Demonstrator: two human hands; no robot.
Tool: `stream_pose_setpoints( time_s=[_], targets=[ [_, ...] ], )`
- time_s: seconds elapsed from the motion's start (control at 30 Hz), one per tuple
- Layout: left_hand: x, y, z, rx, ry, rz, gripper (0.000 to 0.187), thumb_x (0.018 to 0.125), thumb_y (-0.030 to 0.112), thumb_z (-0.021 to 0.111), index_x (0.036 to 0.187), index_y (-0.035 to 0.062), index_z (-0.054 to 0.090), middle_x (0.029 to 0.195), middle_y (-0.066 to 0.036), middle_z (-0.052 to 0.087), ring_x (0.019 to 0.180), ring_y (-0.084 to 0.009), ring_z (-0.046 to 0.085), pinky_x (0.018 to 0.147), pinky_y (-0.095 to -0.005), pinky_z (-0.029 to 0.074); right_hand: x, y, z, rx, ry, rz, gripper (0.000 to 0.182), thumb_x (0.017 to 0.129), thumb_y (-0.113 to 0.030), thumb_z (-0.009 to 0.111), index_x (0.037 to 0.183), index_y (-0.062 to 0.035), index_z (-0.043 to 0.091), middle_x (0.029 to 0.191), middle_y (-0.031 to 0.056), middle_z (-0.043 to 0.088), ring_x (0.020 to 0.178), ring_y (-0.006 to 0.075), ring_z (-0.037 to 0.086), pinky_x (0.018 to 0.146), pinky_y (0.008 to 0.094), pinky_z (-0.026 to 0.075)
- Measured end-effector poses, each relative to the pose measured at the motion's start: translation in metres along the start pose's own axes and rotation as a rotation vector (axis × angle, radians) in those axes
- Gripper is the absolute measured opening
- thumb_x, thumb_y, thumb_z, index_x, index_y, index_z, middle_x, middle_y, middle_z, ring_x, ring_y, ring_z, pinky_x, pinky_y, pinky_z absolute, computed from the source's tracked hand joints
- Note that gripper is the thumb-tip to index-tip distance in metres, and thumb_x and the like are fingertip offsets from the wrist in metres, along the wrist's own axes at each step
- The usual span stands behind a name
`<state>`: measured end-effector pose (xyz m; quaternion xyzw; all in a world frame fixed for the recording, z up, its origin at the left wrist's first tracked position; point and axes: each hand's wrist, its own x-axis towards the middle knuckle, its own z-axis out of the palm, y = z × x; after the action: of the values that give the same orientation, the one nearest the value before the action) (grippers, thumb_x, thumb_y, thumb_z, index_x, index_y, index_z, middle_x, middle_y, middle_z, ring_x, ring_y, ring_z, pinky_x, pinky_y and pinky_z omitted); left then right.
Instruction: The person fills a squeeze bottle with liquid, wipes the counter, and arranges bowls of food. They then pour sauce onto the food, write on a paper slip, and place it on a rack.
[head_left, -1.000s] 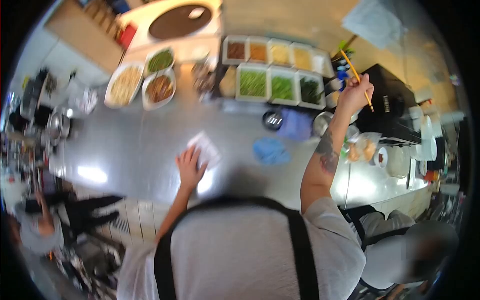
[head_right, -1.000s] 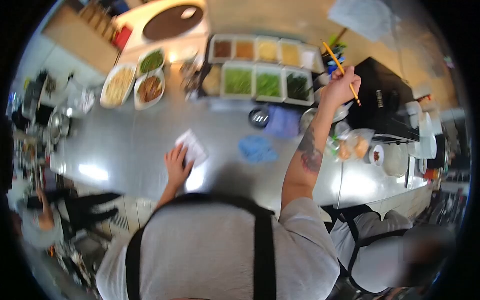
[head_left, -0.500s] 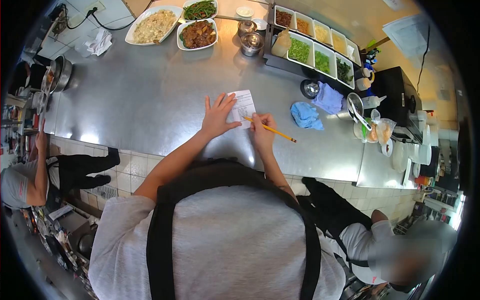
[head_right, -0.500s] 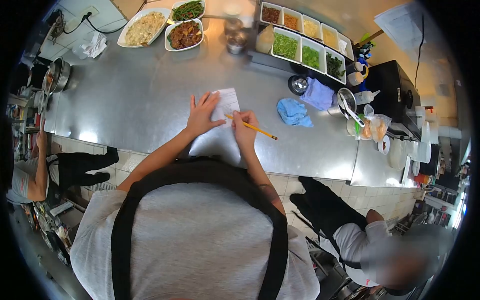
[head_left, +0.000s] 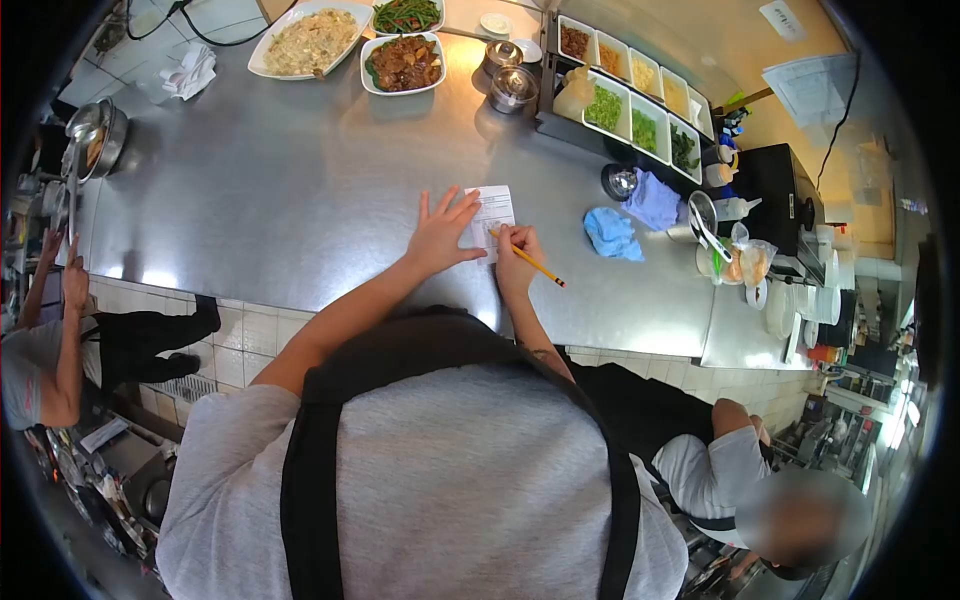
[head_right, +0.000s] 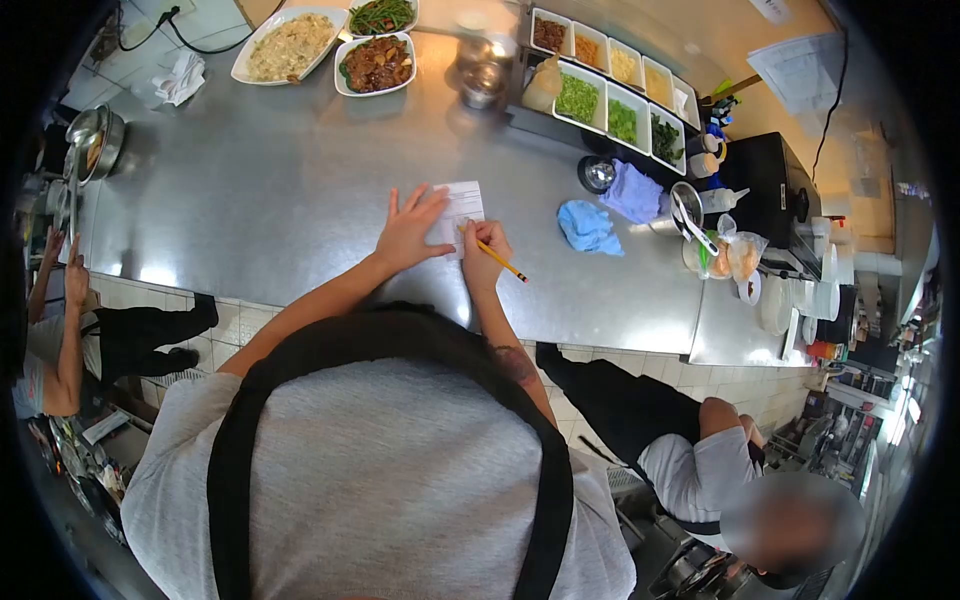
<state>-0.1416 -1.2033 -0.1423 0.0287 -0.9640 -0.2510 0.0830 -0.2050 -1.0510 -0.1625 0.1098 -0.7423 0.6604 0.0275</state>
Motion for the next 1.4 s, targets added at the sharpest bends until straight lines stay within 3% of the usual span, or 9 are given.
stream_pose_setpoints(
  time_s=[0.13, 0.23, 0.43, 0.63, 0.83, 0.93, 1.03, 1.23, 1.4],
  targets=[
    [0.001, 0.004, -0.006, -0.013, 0.007, -0.007, 0.081, 0.068, 0.048, 0.077, 0.133, 0.0060, 0.052, 0.149, -0.005, 0.039, 0.141, -0.0287, 0.027, 0.110, -0.0668, 0.010, -0.004, -0.001, 0.002, -0.055, -0.052, -0.007, 0.028, 0.085, -0.004, 0.068, 0.067, -0.0030, 0.046, 0.069, 0.0058, 0.059, 0.061, 0.0088, 0.053, 0.056, 0.0245, 0.046],
    [0.001, 0.002, -0.003, -0.007, 0.009, -0.012, 0.081, 0.068, 0.049, 0.077, 0.132, 0.0058, 0.053, 0.149, -0.005, 0.040, 0.141, -0.0283, 0.027, 0.110, -0.0668, 0.010, -0.006, -0.004, 0.006, -0.076, -0.121, -0.153, 0.028, 0.087, -0.002, 0.065, 0.069, -0.0037, 0.043, 0.071, 0.0062, 0.059, 0.057, 0.0092, 0.048, 0.054, 0.0243, 0.043],
    [0.000, 0.003, -0.004, -0.017, 0.010, -0.017, 0.080, 0.068, 0.049, 0.076, 0.133, 0.0063, 0.053, 0.148, -0.003, 0.040, 0.142, -0.0275, 0.026, 0.111, -0.0665, 0.008, 0.000, -0.010, 0.002, -0.192, 0.162, -0.160, 0.026, 0.086, -0.004, 0.065, 0.068, -0.0027, 0.047, 0.066, 0.0070, 0.055, 0.057, 0.0141, 0.049, 0.052, 0.0312, 0.041],
    [0.001, 0.002, -0.005, -0.008, -0.004, -0.021, 0.081, 0.068, 0.049, 0.076, 0.133, 0.0068, 0.053, 0.149, -0.001, 0.039, 0.143, -0.0268, 0.023, 0.112, -0.0661, 0.006, -0.004, -0.010, 0.000, -0.084, 0.009, -0.126, 0.026, 0.086, -0.003, 0.065, 0.068, -0.0025, 0.046, 0.068, 0.0082, 0.056, 0.059, 0.0134, 0.051, 0.054, 0.0295, 0.043],
    [0.000, 0.003, -0.003, -0.023, -0.008, -0.027, 0.081, 0.068, 0.048, 0.076, 0.133, 0.0068, 0.053, 0.149, 0.000, 0.039, 0.143, -0.0271, 0.023, 0.112, -0.0657, 0.006, -0.005, -0.013, 0.001, -0.235, -0.068, -0.219, 0.026, 0.086, -0.001, 0.063, 0.069, -0.0026, 0.044, 0.069, 0.0071, 0.058, 0.059, 0.0095, 0.050, 0.055, 0.0263, 0.044],
    [0.000, 0.002, -0.003, -0.025, -0.008, -0.027, 0.081, 0.068, 0.048, 0.076, 0.133, 0.0068, 0.052, 0.149, 0.000, 0.039, 0.143, -0.0272, 0.022, 0.112, -0.0656, 0.006, -0.004, -0.006, -0.002, -0.338, 0.101, -0.168, 0.025, 0.084, -0.002, 0.064, 0.068, -0.0025, 0.044, 0.069, 0.0107, 0.055, 0.057, 0.0190, 0.050, 0.055, 0.0315, 0.043],
    [0.000, 0.002, -0.005, -0.025, -0.010, -0.021, 0.081, 0.068, 0.048, 0.076, 0.133, 0.0068, 0.052, 0.149, -0.001, 0.039, 0.143, -0.0272, 0.022, 0.112, -0.0654, 0.005, -0.002, -0.005, -0.004, -0.319, 0.120, -0.175, 0.027, 0.086, -0.003, 0.063, 0.068, -0.0033, 0.043, 0.068, 0.0084, 0.054, 0.058, 0.0177, 0.049, 0.054, 0.0321, 0.042],
    [-0.001, 0.003, -0.005, -0.005, -0.019, -0.017, 0.083, 0.068, 0.050, 0.075, 0.135, 0.0067, 0.051, 0.150, -0.001, 0.037, 0.143, -0.0279, 0.021, 0.112, -0.0657, 0.004, 0.004, -0.002, -0.021, 0.261, 0.079, 0.182, 0.031, 0.088, -0.004, 0.061, 0.067, -0.0057, 0.039, 0.066, 0.0035, 0.053, 0.056, 0.0099, 0.046, 0.051, 0.0278, 0.039],
    [-0.002, 0.006, -0.008, -0.015, -0.026, -0.018, 0.086, 0.067, 0.052, 0.075, 0.136, 0.0062, 0.049, 0.150, -0.002, 0.037, 0.143, -0.0293, 0.021, 0.112, -0.0662, 0.003, -0.014, 0.004, -0.026, -0.060, -0.031, 0.029, 0.033, 0.088, -0.003, 0.060, 0.065, -0.0058, 0.037, 0.059, 0.0031, 0.048, 0.053, 0.0088, 0.041, 0.048, 0.0277, 0.036]
  ],
)
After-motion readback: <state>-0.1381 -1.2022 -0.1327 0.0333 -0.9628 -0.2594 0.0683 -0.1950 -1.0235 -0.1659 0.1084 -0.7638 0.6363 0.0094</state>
